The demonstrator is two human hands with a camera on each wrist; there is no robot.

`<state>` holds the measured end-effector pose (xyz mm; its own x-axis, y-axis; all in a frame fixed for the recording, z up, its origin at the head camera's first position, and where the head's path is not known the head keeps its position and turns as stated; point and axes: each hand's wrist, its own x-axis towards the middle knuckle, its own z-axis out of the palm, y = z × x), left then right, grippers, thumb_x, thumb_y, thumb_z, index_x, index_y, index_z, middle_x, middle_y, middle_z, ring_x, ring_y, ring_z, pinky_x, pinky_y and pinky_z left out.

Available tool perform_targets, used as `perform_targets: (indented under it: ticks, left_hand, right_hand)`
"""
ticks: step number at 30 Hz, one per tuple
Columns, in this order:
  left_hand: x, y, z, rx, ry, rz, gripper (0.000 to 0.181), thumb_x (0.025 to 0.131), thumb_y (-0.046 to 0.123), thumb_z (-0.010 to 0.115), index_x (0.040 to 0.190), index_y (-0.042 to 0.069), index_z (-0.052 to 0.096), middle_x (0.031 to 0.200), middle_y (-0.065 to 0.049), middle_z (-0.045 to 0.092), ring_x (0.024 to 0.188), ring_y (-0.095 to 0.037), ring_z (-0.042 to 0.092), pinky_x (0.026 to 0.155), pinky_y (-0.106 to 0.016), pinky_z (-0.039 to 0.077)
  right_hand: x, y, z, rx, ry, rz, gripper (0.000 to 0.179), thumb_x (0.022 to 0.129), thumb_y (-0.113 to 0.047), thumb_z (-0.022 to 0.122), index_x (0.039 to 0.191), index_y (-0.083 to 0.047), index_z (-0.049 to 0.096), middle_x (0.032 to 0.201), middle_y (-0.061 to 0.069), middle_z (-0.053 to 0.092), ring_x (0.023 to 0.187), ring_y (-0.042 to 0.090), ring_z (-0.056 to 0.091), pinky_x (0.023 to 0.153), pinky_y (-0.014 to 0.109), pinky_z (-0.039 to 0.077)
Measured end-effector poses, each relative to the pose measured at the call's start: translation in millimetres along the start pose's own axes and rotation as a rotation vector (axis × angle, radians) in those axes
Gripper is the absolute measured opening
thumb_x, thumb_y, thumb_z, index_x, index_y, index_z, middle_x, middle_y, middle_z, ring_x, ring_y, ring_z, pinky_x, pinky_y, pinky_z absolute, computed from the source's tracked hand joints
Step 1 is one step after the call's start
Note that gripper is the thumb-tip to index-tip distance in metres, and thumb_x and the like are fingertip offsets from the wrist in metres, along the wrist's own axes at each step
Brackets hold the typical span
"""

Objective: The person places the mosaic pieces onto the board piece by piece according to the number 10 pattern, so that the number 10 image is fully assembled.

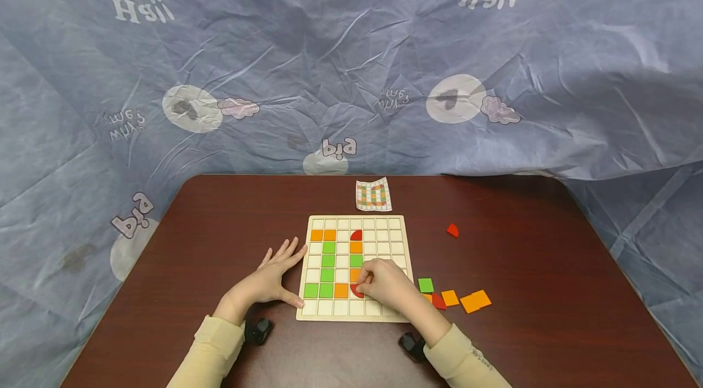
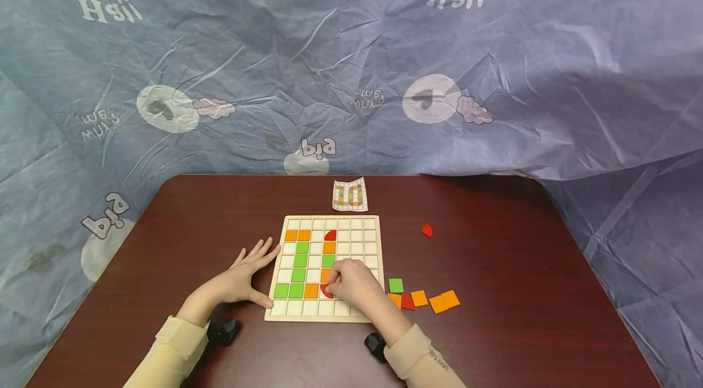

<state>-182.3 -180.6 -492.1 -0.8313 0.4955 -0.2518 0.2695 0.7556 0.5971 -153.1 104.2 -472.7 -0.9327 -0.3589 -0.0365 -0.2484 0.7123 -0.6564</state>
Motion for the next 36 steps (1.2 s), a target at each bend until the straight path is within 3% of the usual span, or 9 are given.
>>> perform_targets:
  ticks: [16,28,36]
  left_hand:
    - [0.1,-2.5,0.8,0.005,0.007,0.014,0.121,0.062,0.042,0.090,0.158,0.013,0.023,0.166,-0.016,0.004,0.153,-0.038,-0.002,0.120,-0.062,-0.004]
    - [-1.1,-1.2,0.2,0.008,0.006,0.027,0.121,0.063,0.042,0.090,0.158,0.012,0.022,0.166,-0.017,0.004,0.153,-0.038,-0.002,0.119,-0.063,-0.004]
    - [-1.6,-2.4,2.1,0.011,0.015,0.040,0.120,0.063,0.043,0.090,0.158,0.012,0.023,0.166,-0.018,0.005,0.153,-0.039,-0.002,0.120,-0.062,-0.004]
  right_hand:
    - [-2.9,3.0,-5.7,0.006,0.029,0.007,0.019,0.079,-0.011,0.080,0.069,-0.017,0.065,0.066,-0.009,0.057,0.062,0.005,0.048,0.057,0.020,0.041]
    - [-19.2,26.9,-54.3,0.208,0.033,0.181,0.009,0.085,-0.016,0.076,0.080,-0.013,0.070,0.070,-0.002,0.061,0.066,0.013,0.055,0.059,0.023,0.046]
    - [-38.9,60.9,-77.1,0.212,0.042,0.216,0.013,0.084,-0.019,0.078,0.090,-0.010,0.071,0.078,0.000,0.066,0.074,0.015,0.059,0.062,0.024,0.049]
